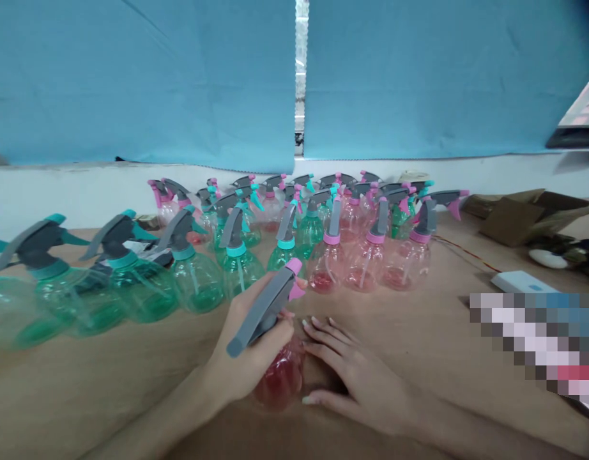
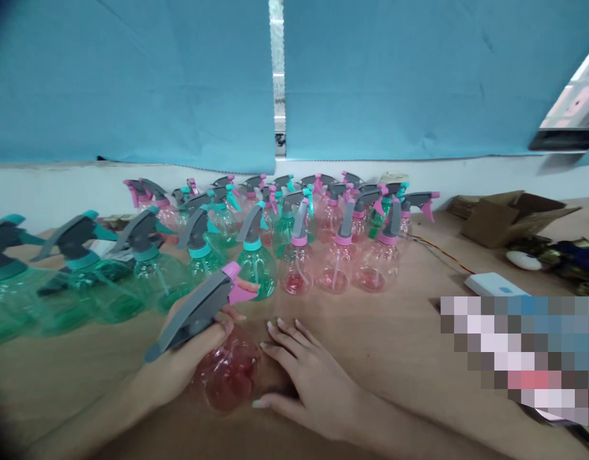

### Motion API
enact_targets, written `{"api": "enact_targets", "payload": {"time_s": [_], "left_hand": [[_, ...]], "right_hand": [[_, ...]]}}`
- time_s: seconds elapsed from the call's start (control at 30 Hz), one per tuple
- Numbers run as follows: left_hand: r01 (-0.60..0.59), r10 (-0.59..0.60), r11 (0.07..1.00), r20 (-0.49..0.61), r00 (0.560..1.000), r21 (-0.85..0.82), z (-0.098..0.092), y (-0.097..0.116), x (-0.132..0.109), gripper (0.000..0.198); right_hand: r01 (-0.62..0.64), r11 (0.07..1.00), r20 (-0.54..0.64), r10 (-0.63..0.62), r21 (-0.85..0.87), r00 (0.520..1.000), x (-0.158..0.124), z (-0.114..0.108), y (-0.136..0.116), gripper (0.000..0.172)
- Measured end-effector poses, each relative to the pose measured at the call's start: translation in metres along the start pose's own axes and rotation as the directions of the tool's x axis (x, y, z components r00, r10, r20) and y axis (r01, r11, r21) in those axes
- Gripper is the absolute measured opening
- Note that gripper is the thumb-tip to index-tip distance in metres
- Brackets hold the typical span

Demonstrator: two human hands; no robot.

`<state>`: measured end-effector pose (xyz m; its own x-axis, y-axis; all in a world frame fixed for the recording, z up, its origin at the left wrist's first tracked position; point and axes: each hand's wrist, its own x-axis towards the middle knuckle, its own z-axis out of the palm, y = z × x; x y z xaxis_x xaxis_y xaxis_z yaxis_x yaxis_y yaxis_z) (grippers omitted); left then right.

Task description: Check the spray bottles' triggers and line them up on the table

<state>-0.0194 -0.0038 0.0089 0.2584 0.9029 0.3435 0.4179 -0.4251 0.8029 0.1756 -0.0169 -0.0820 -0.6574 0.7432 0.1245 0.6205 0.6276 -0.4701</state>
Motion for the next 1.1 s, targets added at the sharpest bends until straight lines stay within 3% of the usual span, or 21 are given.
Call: {"api": "enact_targets", "payload": {"time_s": [0.37,0.57,0.7,0.93,1.1], "left_hand": [[0.098,-0.096,0.993,0.026,0.995,-0.064,0.0,0.003,0.0,0.035],[0.087,-0.084,0.994,0.049,0.995,-0.066,-0.003,0.002,0.0,0.041],[0.092,-0.088,0.994,0.073,0.993,-0.052,-0.005,0.007,0.002,0.036],[0.086,-0.087,0.994,0.014,0.996,0.061,-0.011,0.011,0.006,0.018],[0.078,-0.077,0.996,-0.024,0.997,0.053,-0.011,0.012,0.006,0.01]], "right_hand": [[0.024,0.999,-0.036,-0.023,0.034,0.999,0.0,0.004,0.003,0.068],[0.024,0.999,-0.022,-0.023,0.031,0.999,-0.001,0.005,0.003,0.066],[0.018,1.0,-0.005,-0.018,0.009,1.0,-0.001,0.006,0.004,0.064],[0.016,0.999,-0.026,-0.015,0.036,1.0,-0.002,0.007,0.004,0.063],[0.023,0.999,-0.028,-0.021,0.045,0.999,-0.002,0.007,0.004,0.065]]}}
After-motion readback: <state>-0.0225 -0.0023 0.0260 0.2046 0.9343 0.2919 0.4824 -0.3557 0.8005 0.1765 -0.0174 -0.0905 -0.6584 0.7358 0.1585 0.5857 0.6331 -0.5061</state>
